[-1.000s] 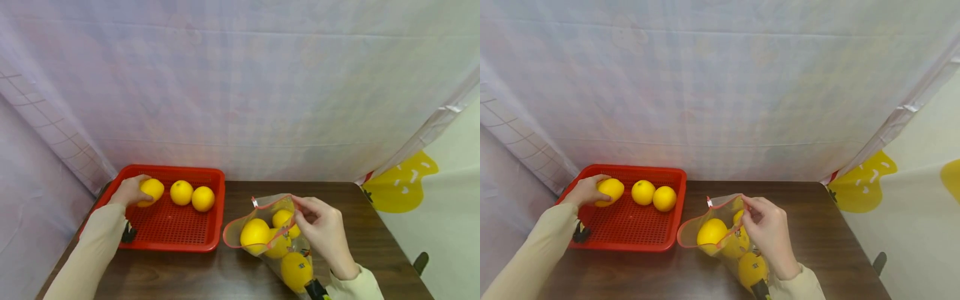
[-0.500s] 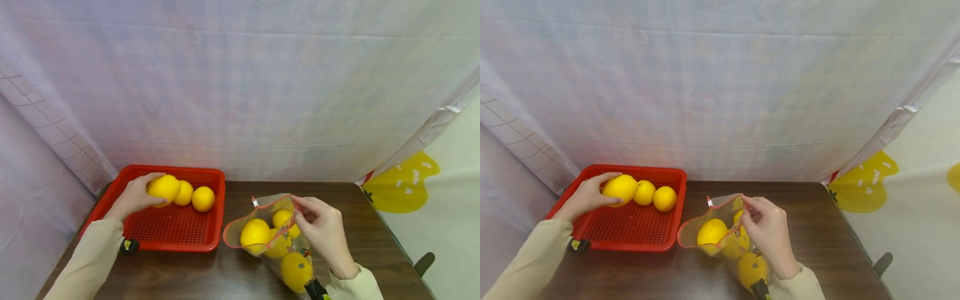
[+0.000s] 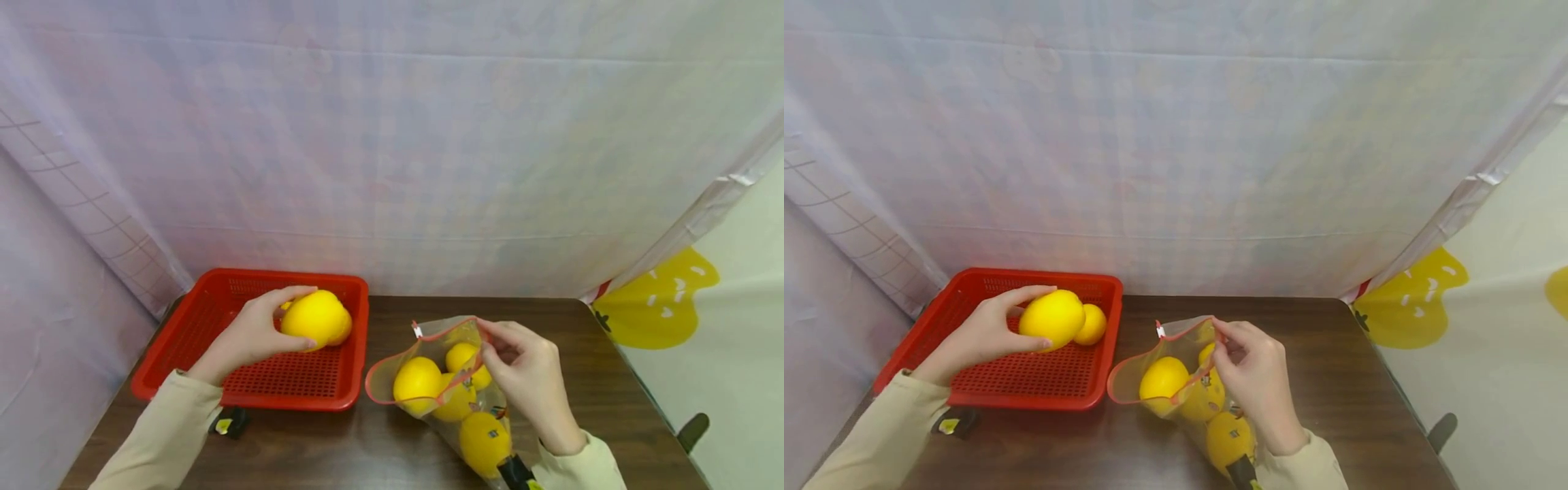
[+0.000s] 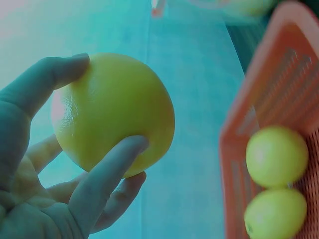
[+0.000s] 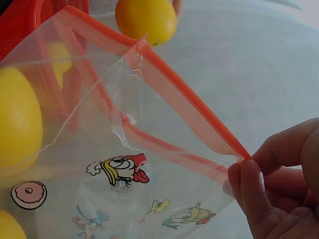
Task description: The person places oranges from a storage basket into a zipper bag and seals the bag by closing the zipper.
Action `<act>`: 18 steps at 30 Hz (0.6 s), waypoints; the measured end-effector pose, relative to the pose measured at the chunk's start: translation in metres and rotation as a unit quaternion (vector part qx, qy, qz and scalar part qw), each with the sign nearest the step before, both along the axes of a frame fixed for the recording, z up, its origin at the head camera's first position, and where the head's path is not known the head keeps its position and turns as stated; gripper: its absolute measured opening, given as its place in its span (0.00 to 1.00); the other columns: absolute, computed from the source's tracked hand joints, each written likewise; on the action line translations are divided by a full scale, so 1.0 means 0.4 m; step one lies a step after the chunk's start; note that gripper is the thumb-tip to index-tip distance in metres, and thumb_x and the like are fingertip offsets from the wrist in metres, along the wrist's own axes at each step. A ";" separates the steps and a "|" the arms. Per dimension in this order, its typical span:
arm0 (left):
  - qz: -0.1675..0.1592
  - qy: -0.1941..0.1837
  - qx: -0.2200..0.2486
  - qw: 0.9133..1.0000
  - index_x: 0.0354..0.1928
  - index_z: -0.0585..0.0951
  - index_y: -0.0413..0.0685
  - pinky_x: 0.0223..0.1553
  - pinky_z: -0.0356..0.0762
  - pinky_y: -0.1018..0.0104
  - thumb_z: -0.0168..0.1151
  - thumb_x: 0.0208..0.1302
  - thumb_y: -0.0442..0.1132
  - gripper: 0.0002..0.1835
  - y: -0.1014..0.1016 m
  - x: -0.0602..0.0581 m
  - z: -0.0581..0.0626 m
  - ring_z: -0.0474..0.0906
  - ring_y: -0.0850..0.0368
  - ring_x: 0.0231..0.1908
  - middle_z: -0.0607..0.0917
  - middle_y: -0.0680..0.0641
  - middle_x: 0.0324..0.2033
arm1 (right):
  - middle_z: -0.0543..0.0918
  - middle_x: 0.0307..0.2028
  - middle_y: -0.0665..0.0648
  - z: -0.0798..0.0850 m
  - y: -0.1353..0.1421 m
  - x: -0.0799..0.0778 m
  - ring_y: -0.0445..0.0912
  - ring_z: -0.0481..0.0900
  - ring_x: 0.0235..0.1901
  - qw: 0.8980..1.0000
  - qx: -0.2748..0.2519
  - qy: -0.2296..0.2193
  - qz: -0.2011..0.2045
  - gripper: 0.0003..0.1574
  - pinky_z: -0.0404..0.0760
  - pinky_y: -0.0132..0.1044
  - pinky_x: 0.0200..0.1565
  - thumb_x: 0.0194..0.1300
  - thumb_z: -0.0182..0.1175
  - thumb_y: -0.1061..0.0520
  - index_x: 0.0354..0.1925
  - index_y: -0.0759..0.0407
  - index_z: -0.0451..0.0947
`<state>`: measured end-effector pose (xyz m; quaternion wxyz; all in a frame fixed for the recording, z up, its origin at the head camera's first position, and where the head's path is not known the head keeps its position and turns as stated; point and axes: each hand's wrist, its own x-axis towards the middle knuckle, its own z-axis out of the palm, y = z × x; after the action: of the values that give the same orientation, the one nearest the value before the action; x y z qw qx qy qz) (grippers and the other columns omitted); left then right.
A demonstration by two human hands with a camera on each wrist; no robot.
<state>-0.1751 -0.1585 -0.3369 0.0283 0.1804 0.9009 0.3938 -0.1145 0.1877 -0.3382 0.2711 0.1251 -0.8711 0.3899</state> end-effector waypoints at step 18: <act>-0.117 -0.033 0.082 0.989 0.60 0.70 0.57 0.42 0.75 0.61 0.73 0.43 0.46 0.38 0.166 0.044 -0.001 0.72 0.52 0.45 0.73 0.49 0.53 | 0.83 0.29 0.52 0.001 0.003 -0.001 0.35 0.76 0.22 1.000 -0.001 -0.005 -0.001 0.17 0.75 0.25 0.22 0.48 0.62 0.72 0.39 0.64 0.82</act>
<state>-0.1575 -0.0922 -0.3373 0.0889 0.2733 0.8368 0.4660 -0.1149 0.1887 -0.3379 0.2670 0.1220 -0.8720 0.3916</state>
